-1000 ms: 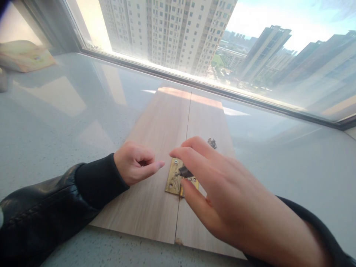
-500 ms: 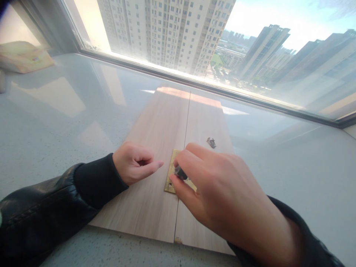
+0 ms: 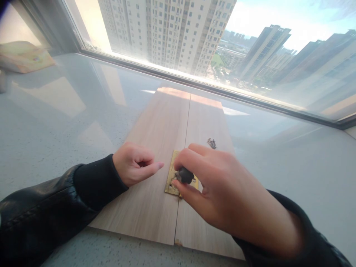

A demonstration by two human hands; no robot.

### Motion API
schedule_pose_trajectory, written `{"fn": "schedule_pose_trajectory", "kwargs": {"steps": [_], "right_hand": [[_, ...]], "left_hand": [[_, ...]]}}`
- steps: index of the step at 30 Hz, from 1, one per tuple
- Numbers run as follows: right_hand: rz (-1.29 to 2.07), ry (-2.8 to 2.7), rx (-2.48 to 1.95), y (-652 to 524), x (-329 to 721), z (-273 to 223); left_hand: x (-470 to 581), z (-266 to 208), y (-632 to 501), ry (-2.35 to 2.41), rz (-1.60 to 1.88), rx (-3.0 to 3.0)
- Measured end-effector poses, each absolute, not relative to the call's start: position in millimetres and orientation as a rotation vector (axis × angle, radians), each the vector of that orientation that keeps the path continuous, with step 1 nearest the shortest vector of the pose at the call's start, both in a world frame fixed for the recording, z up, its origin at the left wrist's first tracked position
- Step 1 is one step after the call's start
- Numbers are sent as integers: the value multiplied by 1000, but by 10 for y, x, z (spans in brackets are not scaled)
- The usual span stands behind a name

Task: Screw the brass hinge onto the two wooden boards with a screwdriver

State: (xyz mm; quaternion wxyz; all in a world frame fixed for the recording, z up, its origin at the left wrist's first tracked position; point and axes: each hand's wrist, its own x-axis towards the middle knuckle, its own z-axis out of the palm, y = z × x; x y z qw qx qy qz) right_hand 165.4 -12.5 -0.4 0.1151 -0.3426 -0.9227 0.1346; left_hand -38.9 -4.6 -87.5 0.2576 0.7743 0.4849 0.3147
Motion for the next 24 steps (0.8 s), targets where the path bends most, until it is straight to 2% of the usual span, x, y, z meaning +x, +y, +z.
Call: {"fn": "schedule_pose_trajectory", "kwargs": {"steps": [4, 10, 14, 24], "right_hand": [[244, -2711, -1092, -147, 1604, -21], [518, -2755, -1109, -183, 1661, 28], [558, -2724, -1058, -175, 1728, 48], [96, -2707, -1025, -118, 1728, -16]], "left_hand": [[-389, -874, -48, 1310, 860, 2094], [-388, -886, -48, 1300, 861, 2097], [-392, -883, -41, 1302, 851, 2103], [-395, -884, -37, 1308, 843, 2102]]}}
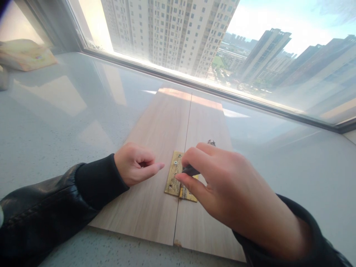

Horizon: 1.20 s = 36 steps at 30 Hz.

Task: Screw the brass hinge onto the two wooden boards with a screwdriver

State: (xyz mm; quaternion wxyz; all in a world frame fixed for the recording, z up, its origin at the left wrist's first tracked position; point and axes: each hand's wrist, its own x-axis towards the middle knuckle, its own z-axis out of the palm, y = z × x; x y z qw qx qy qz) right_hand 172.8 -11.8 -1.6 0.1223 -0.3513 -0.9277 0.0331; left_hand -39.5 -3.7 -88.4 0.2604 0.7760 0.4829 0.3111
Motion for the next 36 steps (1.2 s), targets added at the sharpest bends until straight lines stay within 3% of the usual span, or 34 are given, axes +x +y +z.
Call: {"fn": "schedule_pose_trajectory", "kwargs": {"steps": [9, 14, 22, 30, 36], "right_hand": [[409, -2805, -999, -196, 1693, 46], [346, -2803, -920, -206, 1666, 37], [72, -2742, -1186, -297, 1630, -15], [603, -2810, -912, -261, 1594, 35], [586, -2751, -924, -201, 1618, 27]], "left_hand": [[-391, -892, -39, 1310, 839, 2109], [-392, -900, -36, 1310, 844, 2103], [-397, -897, -36, 1322, 844, 2105], [-394, -907, -34, 1310, 846, 2106], [-403, -897, -30, 1294, 817, 2125]]}}
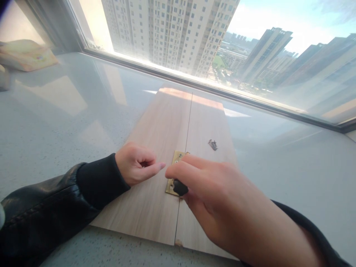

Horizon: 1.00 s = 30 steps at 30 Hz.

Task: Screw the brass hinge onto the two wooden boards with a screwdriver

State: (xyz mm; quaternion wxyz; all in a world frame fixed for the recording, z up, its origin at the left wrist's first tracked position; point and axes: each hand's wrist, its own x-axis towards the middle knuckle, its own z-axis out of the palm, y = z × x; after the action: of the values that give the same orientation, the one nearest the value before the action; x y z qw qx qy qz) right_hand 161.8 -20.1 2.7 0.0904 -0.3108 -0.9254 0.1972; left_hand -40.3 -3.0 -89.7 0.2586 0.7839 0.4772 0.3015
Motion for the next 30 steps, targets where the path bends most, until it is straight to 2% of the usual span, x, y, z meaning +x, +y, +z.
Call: {"fn": "schedule_pose_trajectory", "kwargs": {"steps": [11, 13, 17, 20, 26, 30], "right_hand": [[-68, -2667, -1174, -223, 1633, -87], [53, -2693, -1151, -211, 1620, -78], [525, -2736, -1010, -181, 1611, -4], [686, -2741, -945, -152, 1633, 31], [528, -2723, -953, -152, 1660, -24], [211, -2662, -1074, -200, 1625, -83]], "left_hand": [[-405, -869, -26, 1281, 787, 2119], [-404, -871, -30, 1287, 787, 2115], [-394, -885, -38, 1315, 822, 2102], [-386, -891, -38, 1310, 829, 2098], [-382, -883, -40, 1312, 848, 2089], [-384, -892, -38, 1312, 846, 2099]]}}
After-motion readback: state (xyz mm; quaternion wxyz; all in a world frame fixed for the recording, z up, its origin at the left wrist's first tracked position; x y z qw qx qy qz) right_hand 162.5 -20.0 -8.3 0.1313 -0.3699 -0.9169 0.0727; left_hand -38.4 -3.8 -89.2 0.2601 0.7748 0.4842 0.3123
